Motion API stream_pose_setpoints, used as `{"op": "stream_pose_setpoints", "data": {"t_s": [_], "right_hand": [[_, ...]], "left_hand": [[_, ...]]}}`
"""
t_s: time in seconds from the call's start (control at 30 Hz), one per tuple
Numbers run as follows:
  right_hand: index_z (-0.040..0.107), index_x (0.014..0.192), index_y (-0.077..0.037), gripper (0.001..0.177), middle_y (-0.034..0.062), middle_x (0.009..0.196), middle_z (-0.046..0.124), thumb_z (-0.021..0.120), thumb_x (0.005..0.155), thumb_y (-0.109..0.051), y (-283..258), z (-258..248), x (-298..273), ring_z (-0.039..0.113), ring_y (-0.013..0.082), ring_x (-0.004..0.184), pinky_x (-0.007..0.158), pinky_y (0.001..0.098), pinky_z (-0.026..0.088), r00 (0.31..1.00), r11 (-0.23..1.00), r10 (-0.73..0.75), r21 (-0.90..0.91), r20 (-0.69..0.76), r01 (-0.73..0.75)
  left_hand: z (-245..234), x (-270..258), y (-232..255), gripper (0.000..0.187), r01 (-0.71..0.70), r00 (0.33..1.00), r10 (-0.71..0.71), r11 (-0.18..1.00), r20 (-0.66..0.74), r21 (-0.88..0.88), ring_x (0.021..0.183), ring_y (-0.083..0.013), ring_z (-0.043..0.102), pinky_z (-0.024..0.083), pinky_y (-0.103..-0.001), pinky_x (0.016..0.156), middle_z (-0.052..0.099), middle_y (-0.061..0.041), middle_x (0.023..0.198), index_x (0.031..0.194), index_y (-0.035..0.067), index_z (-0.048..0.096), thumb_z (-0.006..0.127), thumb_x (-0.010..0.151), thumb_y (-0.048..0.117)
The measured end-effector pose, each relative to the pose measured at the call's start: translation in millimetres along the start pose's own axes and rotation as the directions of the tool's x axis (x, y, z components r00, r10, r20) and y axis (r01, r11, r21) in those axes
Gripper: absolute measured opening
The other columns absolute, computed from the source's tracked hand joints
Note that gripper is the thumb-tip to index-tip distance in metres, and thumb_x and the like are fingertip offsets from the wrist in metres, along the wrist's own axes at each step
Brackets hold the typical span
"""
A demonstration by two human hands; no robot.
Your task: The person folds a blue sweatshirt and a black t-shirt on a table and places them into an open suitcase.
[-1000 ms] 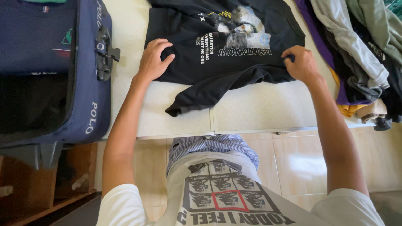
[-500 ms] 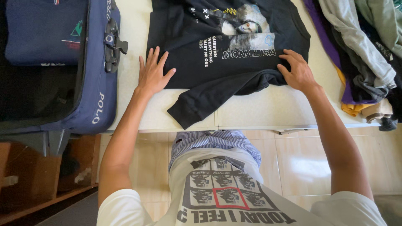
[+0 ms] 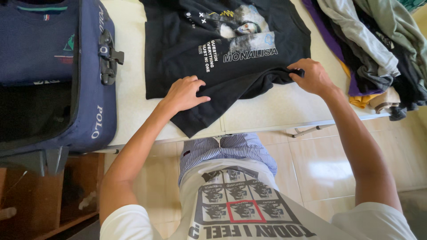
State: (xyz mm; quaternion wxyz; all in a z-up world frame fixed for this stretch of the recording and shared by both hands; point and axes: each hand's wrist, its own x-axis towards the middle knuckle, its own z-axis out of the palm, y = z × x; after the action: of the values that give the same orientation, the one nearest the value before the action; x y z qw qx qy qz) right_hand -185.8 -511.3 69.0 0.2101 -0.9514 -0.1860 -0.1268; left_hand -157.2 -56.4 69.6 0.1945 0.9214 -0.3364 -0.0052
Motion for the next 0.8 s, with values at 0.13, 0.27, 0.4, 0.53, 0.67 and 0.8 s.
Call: {"op": "stream_pose_setpoints", "data": {"t_s": [0.13,0.27,0.4,0.53,0.67,0.8], "right_hand": [[0.077,0.111,-0.005,0.02,0.0157,0.107,0.071,0.073,0.092,-0.002,2.9,0.7,-9.7,0.066,0.036,0.104,0.091,0.0435,0.054,0.999,1.0,0.014,-0.025,-0.043,-0.015],[0.076,0.108,-0.004,0.017,0.0158,0.105,0.07,0.074,0.091,-0.002,6.6,3.4,-19.4,0.064,0.0367,0.105,0.093,0.0443,0.052,0.993,0.998,0.058,-0.004,-0.108,-0.058],[0.075,0.106,-0.003,0.016,0.0162,0.106,0.07,0.075,0.09,-0.003,0.9,-1.2,-28.9,0.065,0.0358,0.104,0.091,0.0438,0.052,0.979,0.991,0.126,0.061,-0.162,-0.118],[0.075,0.106,-0.003,0.019,0.018,0.106,0.07,0.077,0.087,-0.004,-17.2,-15.0,-33.8,0.065,0.0348,0.103,0.09,0.0443,0.052,0.974,0.992,0.126,0.037,-0.187,-0.121],[0.073,0.11,-0.002,0.02,0.0136,0.11,0.072,0.074,0.091,-0.006,-41.2,-28.6,-34.4,0.07,0.0254,0.099,0.085,0.0378,0.057,0.965,0.948,0.244,0.233,-0.098,-0.216],[0.059,0.136,-0.002,0.046,0.0115,0.114,0.074,0.061,0.091,-0.003,-58.1,-47.6,-36.5,0.073,0.0199,0.092,0.081,0.0342,0.06,0.935,0.693,0.258,0.627,0.245,-0.356]], "left_hand": [[1.7,11.8,5.4,0.026,-0.057,0.997,0.061,0.997,0.055,-0.058,0.103,-0.0314,0.068,0.055,-0.043,0.086,0.072,-0.011,0.1,0.098,0.008,0.073,0.075,0.085,0.03],[-4.6,28.8,15.3,0.029,0.009,0.992,0.02,0.973,0.125,-0.23,0.106,-0.0384,0.067,0.052,-0.046,0.087,0.072,-0.019,0.109,0.11,0.004,0.064,0.071,0.095,0.027],[-6.3,53.3,30.7,0.029,-0.102,0.985,0.156,0.881,0.079,-0.462,0.11,-0.0352,0.07,0.054,-0.04,0.092,0.074,-0.021,0.112,0.111,0.0,0.06,0.069,0.097,0.025],[5.4,86.7,54.9,0.027,-0.178,0.969,0.247,0.766,0.028,-0.617,0.105,-0.0246,0.074,0.055,-0.035,0.09,0.076,-0.016,0.107,0.107,-0.001,0.06,0.07,0.096,0.022],[24.9,121.0,75.8,0.026,-0.183,0.969,0.248,0.693,-0.008,-0.698,0.089,-0.0144,0.068,0.054,-0.03,0.081,0.073,-0.009,0.095,0.103,-0.001,0.061,0.073,0.096,0.021],[48.1,150.6,98.4,0.024,-0.134,0.982,0.188,0.632,-0.016,-0.763,0.082,-0.0098,0.064,0.054,-0.027,0.076,0.071,-0.006,0.089,0.1,0.0,0.062,0.074,0.095,0.021]]}}
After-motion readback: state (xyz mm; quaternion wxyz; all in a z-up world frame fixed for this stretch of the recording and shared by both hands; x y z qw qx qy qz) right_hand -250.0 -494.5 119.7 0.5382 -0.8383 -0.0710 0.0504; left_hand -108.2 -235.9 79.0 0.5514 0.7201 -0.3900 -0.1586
